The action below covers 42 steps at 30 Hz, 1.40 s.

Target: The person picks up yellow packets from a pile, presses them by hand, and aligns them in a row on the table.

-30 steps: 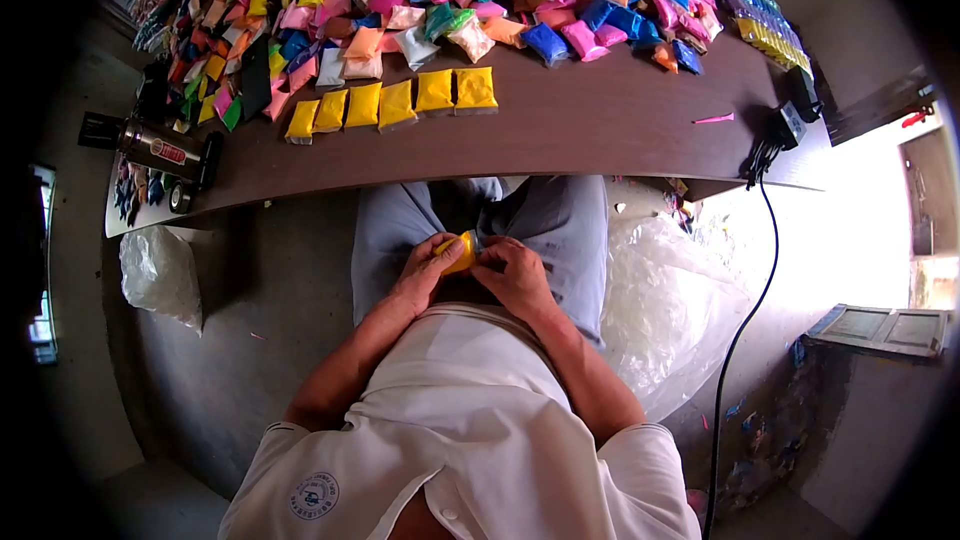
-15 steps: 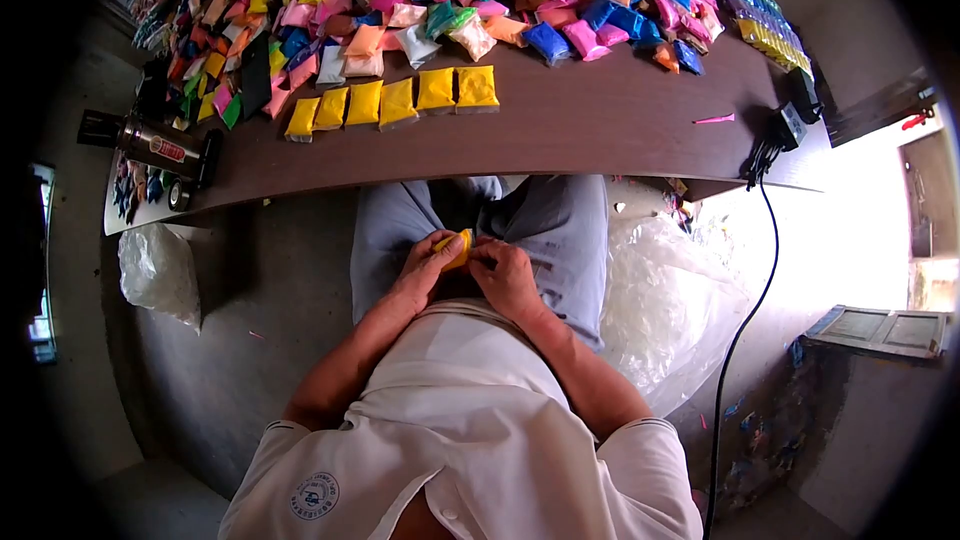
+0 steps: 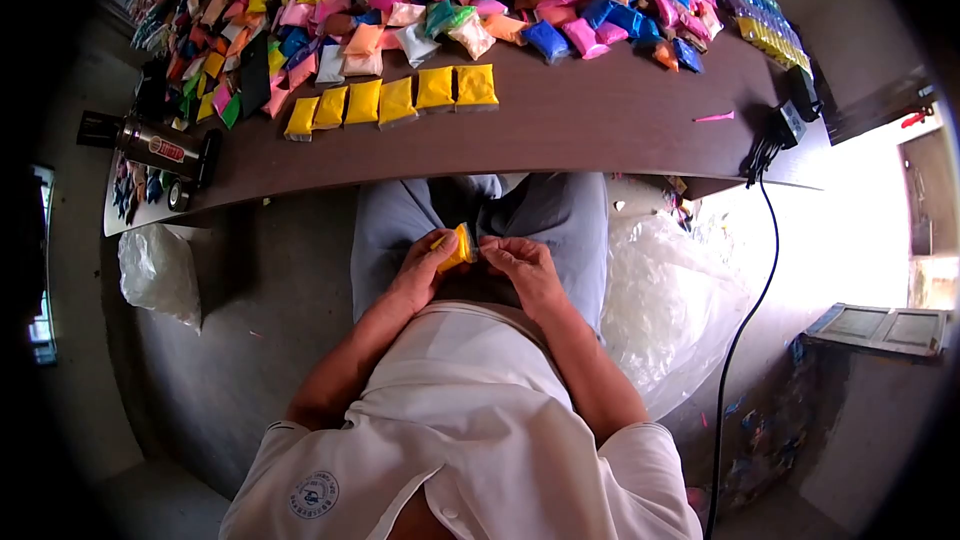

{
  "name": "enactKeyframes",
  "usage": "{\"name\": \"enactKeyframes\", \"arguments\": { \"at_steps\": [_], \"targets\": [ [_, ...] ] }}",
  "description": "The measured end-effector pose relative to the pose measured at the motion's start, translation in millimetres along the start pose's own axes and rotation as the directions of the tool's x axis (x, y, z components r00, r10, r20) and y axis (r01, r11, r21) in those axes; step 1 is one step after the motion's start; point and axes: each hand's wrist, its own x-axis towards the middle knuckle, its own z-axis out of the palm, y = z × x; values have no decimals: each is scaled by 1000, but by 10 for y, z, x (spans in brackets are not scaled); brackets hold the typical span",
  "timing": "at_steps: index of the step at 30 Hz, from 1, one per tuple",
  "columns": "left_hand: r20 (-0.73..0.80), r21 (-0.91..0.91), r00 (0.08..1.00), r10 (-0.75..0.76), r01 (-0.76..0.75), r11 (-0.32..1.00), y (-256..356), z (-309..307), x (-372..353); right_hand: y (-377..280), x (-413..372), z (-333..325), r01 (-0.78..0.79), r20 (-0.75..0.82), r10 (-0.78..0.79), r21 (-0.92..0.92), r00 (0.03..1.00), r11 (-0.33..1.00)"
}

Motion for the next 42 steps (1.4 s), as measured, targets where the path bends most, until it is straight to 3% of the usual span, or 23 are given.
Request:
{"name": "enactKeyframes", "arguments": {
  "at_steps": [3,5,18,24,26,29,35,38,42],
  "targets": [
    [-6,8,1000,-10,10,1000,-9,-21,19,29,11,-4,42,-8,-42,51,999,998],
    [-5,4,1000,-20,20,1000,-4,-19,16,56,14,1,101,-1,-102,-85,995,991],
    [-7,-4,1000,3,-3,1000,16,13,8,15,-3,80,154,26,-154,-308,988,939],
    [-27,-18,999,-32,31,999,0,-14,29,-38,-67,118,222,-97,-264,-311,960,924],
    [-18,-34,999,-33,32,999,-23,-34,49,70,-34,41,360,37,-379,-411,925,838],
    [-3,-50,1000,-26,26,998,-29,-36,53,27,-70,147,416,53,-457,-520,888,746],
    [4,-40,1000,-20,20,999,-35,-39,55,-97,-107,238,387,45,-485,-670,873,633],
    [10,-3,1000,-2,2,1000,-55,-45,64,-65,-71,201,324,22,-403,-636,915,700],
    [4,83,999,37,-37,996,-64,-46,82,23,15,179,394,28,-471,-593,882,702]
  ]
}}
